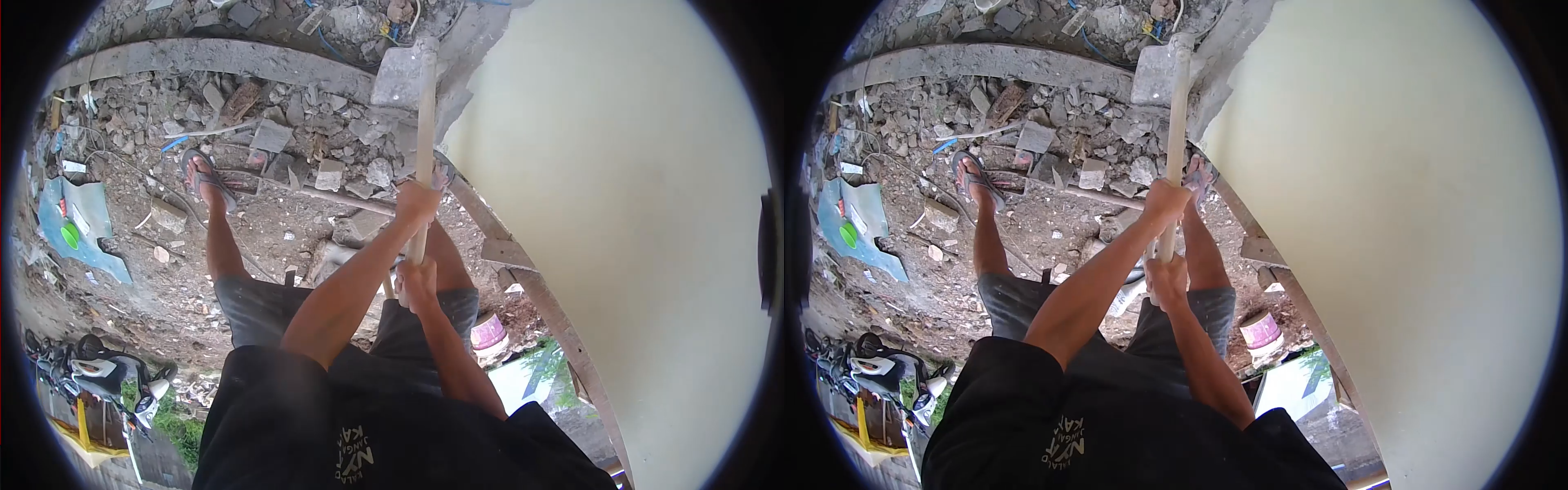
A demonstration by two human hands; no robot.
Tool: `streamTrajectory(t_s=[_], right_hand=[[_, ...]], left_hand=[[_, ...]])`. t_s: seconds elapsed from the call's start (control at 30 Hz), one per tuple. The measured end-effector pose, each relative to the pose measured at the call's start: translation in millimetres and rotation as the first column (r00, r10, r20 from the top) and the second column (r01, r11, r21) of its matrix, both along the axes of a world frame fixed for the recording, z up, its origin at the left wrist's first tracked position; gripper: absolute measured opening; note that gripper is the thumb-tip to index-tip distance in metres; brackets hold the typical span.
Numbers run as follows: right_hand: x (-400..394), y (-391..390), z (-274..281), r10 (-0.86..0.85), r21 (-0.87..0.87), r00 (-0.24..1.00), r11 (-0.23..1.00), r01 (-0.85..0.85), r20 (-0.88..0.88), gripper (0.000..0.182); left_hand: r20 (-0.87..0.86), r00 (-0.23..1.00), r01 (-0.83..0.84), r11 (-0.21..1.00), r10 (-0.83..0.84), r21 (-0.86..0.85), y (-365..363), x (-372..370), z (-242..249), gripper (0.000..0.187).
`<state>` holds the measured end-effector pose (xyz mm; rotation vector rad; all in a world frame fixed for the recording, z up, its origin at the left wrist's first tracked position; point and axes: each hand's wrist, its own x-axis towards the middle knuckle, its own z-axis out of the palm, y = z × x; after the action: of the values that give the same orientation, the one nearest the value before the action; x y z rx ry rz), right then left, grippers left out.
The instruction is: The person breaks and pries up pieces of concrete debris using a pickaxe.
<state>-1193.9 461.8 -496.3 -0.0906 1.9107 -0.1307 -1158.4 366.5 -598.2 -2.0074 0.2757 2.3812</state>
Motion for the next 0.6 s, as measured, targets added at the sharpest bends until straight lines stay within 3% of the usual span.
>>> streamTrajectory(t_s=[0.03,0.1,0.17,0.23,0.27,0.33,0.37,0.43,0.47,0.5,0.53,0.6], right_hand=[[-1,9,14,0.033,-0.044,0.999,0.998,-0.033,0.003,0.013],[-4,14,15,0.095,-0.149,0.994,0.984,-0.102,-0.053,0.009],[-10,-13,3,0.056,-0.331,0.995,0.940,-0.080,-0.083,0.008],[-20,-51,-18,0.002,-0.314,0.998,0.949,-0.024,-0.070,0.014],[-27,-60,-37,0.004,-0.307,0.997,0.951,-0.027,-0.075,0.014],[-40,-66,-64,-0.007,-0.362,0.999,0.932,-0.007,-0.038,0.011],[-42,-48,-71,-0.005,-0.354,0.999,0.935,-0.010,-0.043,0.011],[-33,7,-78,-0.098,-0.142,0.995,0.985,0.096,-0.005,0.009],[-19,22,-61,-0.191,-0.077,0.981,0.978,0.193,0.028,0.010],[-8,28,-41,-0.034,-0.025,0.998,0.999,0.033,-0.060,0.009],[4,31,-21,-0.047,-0.038,0.998,0.998,0.045,-0.044,0.009],[9,35,-1,0.021,0.010,0.990,1.000,-0.020,-0.138,0.007]], left_hand=[[-0.012,1.000,0.007,1.000,-0.006,0.017,6,-3,14,0.031],[-0.078,0.990,-0.126,0.987,0.119,-0.098,-6,-3,25,0.034],[-0.081,0.991,-0.124,0.967,0.109,-0.224,-43,-6,32,0.036],[-0.017,0.993,-0.115,0.902,0.119,-0.416,-79,-18,19,0.018],[-0.021,0.992,-0.118,0.905,0.121,-0.408,-90,-26,6,0.018],[0.099,0.977,-0.103,0.820,0.190,-0.563,-96,-44,-18,0.017],[0.095,0.977,-0.107,0.825,0.190,-0.555,-80,-42,-27,0.017],[-0.169,0.983,-0.115,0.959,0.073,-0.258,-19,-37,-60,0.034],[-0.130,0.990,-0.068,0.986,0.049,-0.150,2,-31,-58,0.033],[-0.091,0.995,-0.032,0.998,0.027,-0.053,15,-23,-44,0.031],[-0.082,0.996,-0.040,0.999,0.038,-0.024,14,-6,-15,0.030],[-0.071,0.997,0.012,0.999,-0.015,-0.043,24,-4,0,0.028]])
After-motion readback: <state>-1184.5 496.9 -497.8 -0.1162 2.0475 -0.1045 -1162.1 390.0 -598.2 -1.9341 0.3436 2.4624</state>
